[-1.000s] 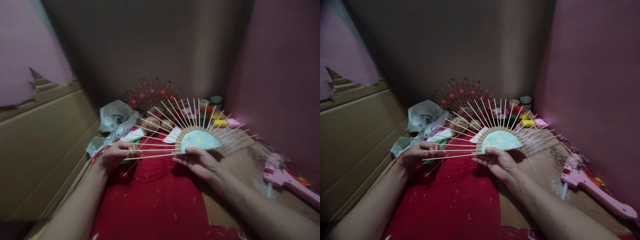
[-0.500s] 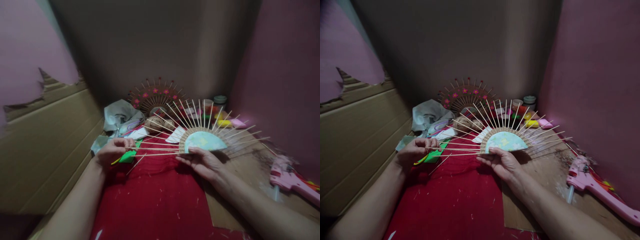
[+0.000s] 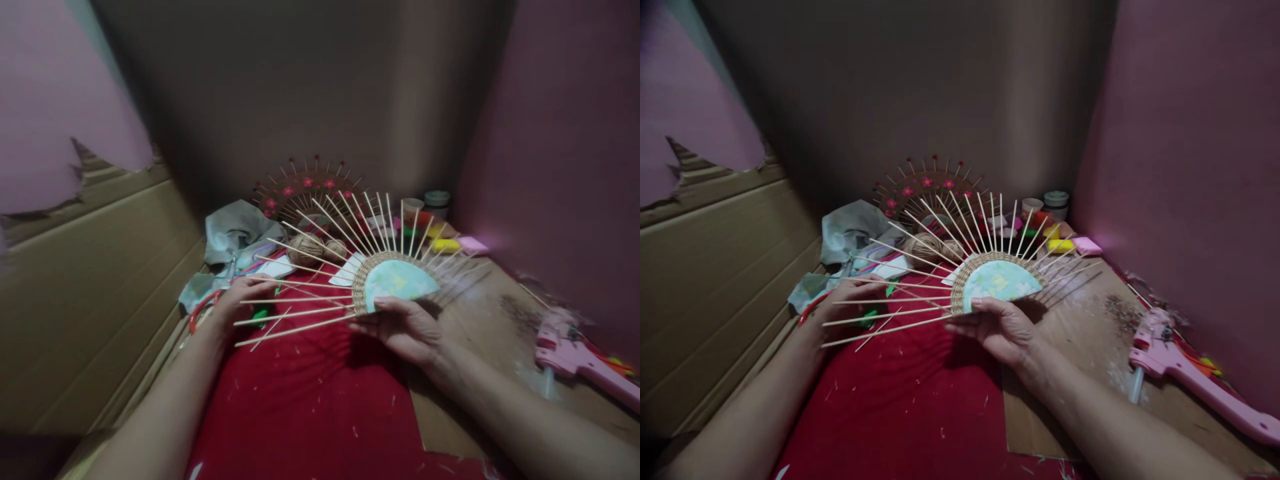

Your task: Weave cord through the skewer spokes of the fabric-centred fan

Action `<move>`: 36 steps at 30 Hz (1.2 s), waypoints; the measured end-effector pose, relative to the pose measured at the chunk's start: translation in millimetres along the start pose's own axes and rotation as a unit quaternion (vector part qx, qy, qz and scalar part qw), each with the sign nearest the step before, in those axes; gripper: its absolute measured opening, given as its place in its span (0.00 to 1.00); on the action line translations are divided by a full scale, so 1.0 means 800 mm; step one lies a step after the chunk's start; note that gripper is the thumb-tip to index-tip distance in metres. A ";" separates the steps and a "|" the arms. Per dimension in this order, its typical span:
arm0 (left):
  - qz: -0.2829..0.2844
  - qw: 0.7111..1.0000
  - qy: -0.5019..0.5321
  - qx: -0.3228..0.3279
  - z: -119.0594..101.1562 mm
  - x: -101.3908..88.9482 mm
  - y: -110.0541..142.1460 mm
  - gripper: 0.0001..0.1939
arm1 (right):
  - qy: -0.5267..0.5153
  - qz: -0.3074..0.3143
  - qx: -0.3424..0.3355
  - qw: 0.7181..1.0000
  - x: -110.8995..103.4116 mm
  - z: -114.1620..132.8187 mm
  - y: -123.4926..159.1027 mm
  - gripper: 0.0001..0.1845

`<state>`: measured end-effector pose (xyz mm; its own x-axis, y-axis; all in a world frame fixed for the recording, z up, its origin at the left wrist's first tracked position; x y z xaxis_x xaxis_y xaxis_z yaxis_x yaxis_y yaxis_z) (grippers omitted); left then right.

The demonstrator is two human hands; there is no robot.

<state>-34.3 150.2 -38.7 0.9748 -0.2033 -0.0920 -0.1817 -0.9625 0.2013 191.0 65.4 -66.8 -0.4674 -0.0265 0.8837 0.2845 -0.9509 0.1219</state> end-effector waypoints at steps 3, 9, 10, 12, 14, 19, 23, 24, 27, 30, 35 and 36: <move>-0.031 0.999 -0.019 0.007 0.005 0.022 -0.001 0.12 | 0.013 0.033 0.024 0.999 0.007 -0.010 0.006 0.06; -0.103 0.992 -0.060 0.049 0.010 0.043 -0.001 0.13 | 0.032 0.104 0.082 0.991 0.023 -0.032 0.021 0.12; -0.111 0.990 -0.066 0.051 0.010 0.044 -0.002 0.13 | 0.036 0.116 0.092 0.988 0.026 -0.035 0.024 0.12; -0.112 0.990 -0.072 0.051 0.012 0.046 -0.003 0.13 | 0.042 0.136 0.110 0.984 0.032 -0.042 0.029 0.15; -0.113 0.989 -0.075 0.053 0.010 0.046 -0.002 0.13 | 0.044 0.146 0.122 0.981 0.036 -0.047 0.032 0.17; -0.140 0.982 -0.108 0.065 -0.002 0.038 0.003 0.13 | 0.051 0.140 0.103 0.983 0.037 -0.050 0.030 0.21; -0.158 0.978 -0.121 0.061 -0.004 0.032 0.005 0.15 | 0.069 0.127 0.094 0.985 0.030 -0.049 0.026 0.22; -0.158 0.979 -0.114 0.059 -0.003 0.032 0.005 0.14 | 0.073 0.124 0.093 0.985 0.028 -0.049 0.025 0.23; -0.167 0.978 -0.108 0.063 -0.003 0.027 0.003 0.14 | 0.084 0.117 0.093 0.985 0.026 -0.048 0.023 0.22; -0.159 0.979 -0.109 0.068 -0.004 0.024 -0.001 0.14 | 0.090 0.106 0.088 0.986 0.024 -0.046 0.021 0.20; -0.150 0.983 -0.080 0.069 0.003 0.020 -0.005 0.16 | 0.100 0.088 0.075 0.988 0.020 -0.043 0.018 0.19; -0.147 0.984 -0.071 0.070 0.003 0.020 -0.005 0.16 | 0.099 0.084 0.073 0.989 0.019 -0.042 0.017 0.19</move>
<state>-18.2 150.2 -43.7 0.9617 0.0741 -0.2639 0.0794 -0.9968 0.0094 159.6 41.4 -67.2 -0.5535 -0.2547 0.7929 0.4832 -0.8737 0.0567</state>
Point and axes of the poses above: each hand's wrist, its own y-axis away from the middle knuckle, its own x-axis out of the palm, z = x × y, the point moved 10 cm from there along -y, towards the middle knuckle, and after that the axes turned 5 degrees about -x, right-handed, at the moved point
